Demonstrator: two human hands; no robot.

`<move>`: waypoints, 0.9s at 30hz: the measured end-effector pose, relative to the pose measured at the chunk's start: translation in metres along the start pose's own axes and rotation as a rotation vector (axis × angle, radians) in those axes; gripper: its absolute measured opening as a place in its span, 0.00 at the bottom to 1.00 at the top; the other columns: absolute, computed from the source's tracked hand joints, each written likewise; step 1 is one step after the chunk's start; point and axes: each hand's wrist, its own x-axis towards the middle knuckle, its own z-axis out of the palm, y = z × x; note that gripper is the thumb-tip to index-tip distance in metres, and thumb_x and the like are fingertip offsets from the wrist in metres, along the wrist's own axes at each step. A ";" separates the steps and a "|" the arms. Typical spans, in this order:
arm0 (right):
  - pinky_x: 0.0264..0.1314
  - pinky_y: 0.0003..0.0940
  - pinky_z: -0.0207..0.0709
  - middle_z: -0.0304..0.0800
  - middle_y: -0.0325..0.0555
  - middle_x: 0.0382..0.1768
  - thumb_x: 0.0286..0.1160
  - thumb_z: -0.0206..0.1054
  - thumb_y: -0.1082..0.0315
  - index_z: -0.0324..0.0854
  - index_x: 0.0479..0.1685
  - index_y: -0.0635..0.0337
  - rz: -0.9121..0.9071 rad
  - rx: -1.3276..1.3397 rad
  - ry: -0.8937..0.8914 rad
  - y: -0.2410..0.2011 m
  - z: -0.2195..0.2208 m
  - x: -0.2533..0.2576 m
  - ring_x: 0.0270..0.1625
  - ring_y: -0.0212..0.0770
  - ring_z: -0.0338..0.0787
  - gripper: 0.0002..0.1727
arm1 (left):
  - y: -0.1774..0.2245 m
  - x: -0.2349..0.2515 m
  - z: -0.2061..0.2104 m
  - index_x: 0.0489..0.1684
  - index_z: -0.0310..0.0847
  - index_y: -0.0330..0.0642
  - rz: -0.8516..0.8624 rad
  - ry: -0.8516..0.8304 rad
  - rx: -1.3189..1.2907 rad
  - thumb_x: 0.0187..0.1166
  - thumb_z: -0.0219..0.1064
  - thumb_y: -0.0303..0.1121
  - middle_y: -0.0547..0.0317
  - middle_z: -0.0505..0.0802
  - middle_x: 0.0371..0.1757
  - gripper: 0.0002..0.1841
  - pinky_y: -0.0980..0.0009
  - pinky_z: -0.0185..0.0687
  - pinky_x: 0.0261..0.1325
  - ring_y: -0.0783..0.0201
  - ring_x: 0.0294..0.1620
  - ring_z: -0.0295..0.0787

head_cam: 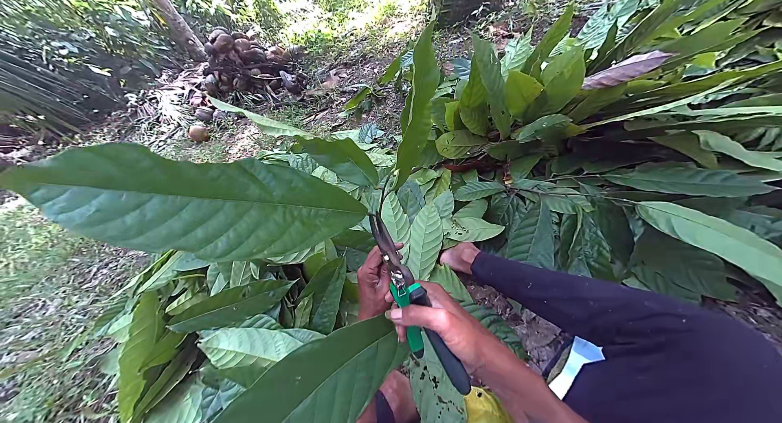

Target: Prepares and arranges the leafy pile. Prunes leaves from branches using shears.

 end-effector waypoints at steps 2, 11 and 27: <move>0.38 0.25 0.83 0.85 0.34 0.26 0.70 0.66 0.63 0.81 0.43 0.58 -0.006 0.015 -0.002 0.000 0.002 0.003 0.28 0.29 0.86 0.10 | 0.002 0.000 0.001 0.52 0.87 0.28 -0.011 0.011 -0.030 0.85 0.61 0.26 0.66 0.93 0.44 0.11 0.84 0.80 0.43 0.84 0.37 0.82; 0.24 0.27 0.82 0.81 0.36 0.16 0.68 0.68 0.67 0.81 0.34 0.59 -0.056 0.089 0.123 0.012 0.019 0.008 0.16 0.31 0.82 0.05 | -0.004 -0.003 0.001 0.51 0.87 0.28 -0.006 0.028 -0.059 0.86 0.61 0.29 0.65 0.93 0.43 0.12 0.84 0.79 0.40 0.83 0.37 0.82; 0.38 0.23 0.79 0.83 0.31 0.31 0.59 0.73 0.55 0.81 0.52 0.58 -0.124 -0.227 0.208 0.015 -0.008 -0.002 0.32 0.26 0.84 0.23 | 0.011 0.000 -0.001 0.51 0.85 0.26 -0.010 0.022 0.090 0.86 0.55 0.25 0.67 0.91 0.41 0.13 0.84 0.81 0.43 0.83 0.37 0.84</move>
